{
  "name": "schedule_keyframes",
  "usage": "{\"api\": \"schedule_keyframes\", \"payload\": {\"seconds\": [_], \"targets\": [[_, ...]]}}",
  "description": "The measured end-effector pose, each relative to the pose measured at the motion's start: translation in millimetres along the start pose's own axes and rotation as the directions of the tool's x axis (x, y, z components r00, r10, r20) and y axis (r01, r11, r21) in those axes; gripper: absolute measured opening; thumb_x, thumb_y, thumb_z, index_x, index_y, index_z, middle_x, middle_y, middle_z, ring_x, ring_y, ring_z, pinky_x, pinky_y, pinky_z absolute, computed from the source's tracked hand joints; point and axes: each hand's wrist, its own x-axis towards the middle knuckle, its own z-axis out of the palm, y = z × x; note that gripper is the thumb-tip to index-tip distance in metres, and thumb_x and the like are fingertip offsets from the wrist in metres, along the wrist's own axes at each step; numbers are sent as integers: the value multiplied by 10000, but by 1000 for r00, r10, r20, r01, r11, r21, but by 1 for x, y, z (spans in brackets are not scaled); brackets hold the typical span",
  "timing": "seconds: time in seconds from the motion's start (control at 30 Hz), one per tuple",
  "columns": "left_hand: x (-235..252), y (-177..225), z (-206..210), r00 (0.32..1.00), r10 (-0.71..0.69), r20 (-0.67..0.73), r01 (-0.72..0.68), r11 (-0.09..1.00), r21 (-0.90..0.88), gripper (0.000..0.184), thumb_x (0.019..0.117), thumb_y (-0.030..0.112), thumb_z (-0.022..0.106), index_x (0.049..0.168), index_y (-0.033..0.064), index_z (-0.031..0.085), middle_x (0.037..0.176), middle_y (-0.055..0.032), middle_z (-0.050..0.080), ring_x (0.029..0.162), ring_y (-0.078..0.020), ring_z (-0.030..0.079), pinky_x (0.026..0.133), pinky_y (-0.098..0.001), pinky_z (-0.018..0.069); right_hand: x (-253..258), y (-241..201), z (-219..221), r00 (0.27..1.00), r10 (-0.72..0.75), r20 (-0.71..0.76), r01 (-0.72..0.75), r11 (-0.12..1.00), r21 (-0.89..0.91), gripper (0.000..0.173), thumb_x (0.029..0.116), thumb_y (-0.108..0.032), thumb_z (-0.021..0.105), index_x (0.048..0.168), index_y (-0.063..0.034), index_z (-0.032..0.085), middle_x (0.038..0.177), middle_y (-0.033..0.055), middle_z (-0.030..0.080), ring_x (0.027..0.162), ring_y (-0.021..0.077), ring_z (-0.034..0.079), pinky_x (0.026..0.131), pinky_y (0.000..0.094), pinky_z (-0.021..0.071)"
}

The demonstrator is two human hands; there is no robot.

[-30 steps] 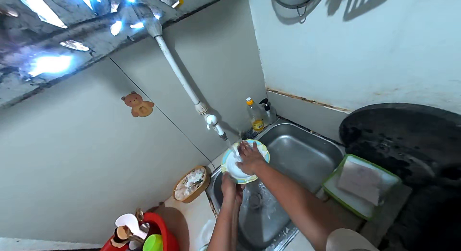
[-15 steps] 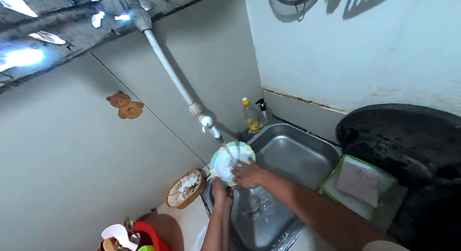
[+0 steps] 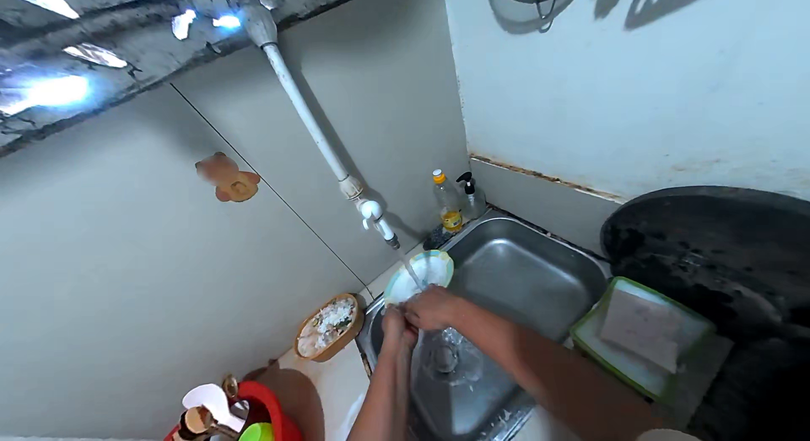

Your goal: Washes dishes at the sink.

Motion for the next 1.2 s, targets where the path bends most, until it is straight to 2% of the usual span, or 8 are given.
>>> {"api": "schedule_keyframes", "payload": {"seconds": [0.23, 0.4, 0.5, 0.6, 0.7, 0.8, 1.03, 1.2], "targets": [[-5, 21, 22, 996, 89, -12, -89, 996, -31, 480, 1143, 343, 222, 1384, -28, 406, 1123, -218, 556, 878, -266, 607, 769, -396, 545, -5, 26, -2, 913, -155, -377, 119, 986, -118, 416, 979, 52, 568, 1357, -104, 642, 1252, 170, 685, 1205, 372, 630, 1068, 572, 446], [-22, 16, 39, 885, 398, 240, -465, 779, 421, 485, 1124, 309, 365, 1531, 45, 352, 1404, -206, 521, 1229, -306, 530, 982, -506, 461, -10, 4, -24, 915, 123, -383, 18, 939, 344, 425, 929, 52, 633, 1345, -33, 606, 1183, 241, 690, 1122, 420, 668, 973, 607, 517], [9, 27, 32, 840, 395, 371, -542, 631, 555, 622, 1104, 386, 356, 1612, 46, 240, 1647, -235, 267, 1501, -403, 297, 1182, -615, 288, -23, -5, -35, 907, 225, -357, 72, 752, 656, 376, 1042, -21, 512, 1413, -2, 571, 1295, 242, 656, 1184, 362, 648, 1032, 544, 493], [12, 36, 40, 864, 426, 268, -490, 590, 642, 522, 1136, 364, 293, 1391, -33, 518, 1312, -290, 585, 1181, -420, 581, 971, -621, 467, -32, -3, -33, 906, 249, -341, 161, 542, 825, 347, 1110, -140, 450, 1413, -22, 571, 1264, 209, 668, 1110, 289, 670, 990, 477, 521], [-5, 35, 49, 841, 397, 367, -529, 466, 709, 509, 1120, 335, 345, 1434, -35, 497, 1378, -293, 561, 1269, -438, 551, 1053, -633, 429, -36, 1, -32, 893, 286, -347, 191, 457, 868, 326, 1104, -107, 435, 1364, -7, 605, 1247, 194, 672, 1116, 266, 653, 998, 466, 505], [3, 44, 54, 806, 407, 430, -588, 470, 658, 457, 1128, 282, 356, 1310, -74, 577, 1200, -292, 627, 1112, -390, 607, 978, -580, 472, -55, -7, -49, 883, 335, -329, 175, 414, 893, 317, 1110, -112, 434, 1361, -4, 597, 1215, 196, 667, 1047, 255, 656, 941, 447, 520], [21, 16, 27, 876, 399, 270, -481, 739, 472, 562, 1128, 427, 282, 1465, 30, 491, 1398, -234, 566, 1273, -351, 553, 1045, -577, 447, -26, -1, -61, 700, 611, -369, 419, 66, 906, 313, 1111, -130, 441, 1325, 31, 602, 1197, 205, 650, 1055, 246, 634, 943, 426, 517], [-2, -16, 35, 815, 482, 323, -579, 706, 407, 606, 1127, 442, 200, 1558, 54, 378, 1491, -221, 497, 1342, -327, 504, 1099, -544, 409, -6, -8, -61, 632, 713, -303, 334, 102, 937, 390, 1118, -228, 456, 1410, 2, 575, 1352, 238, 612, 1247, 327, 586, 1062, 524, 450]]}}
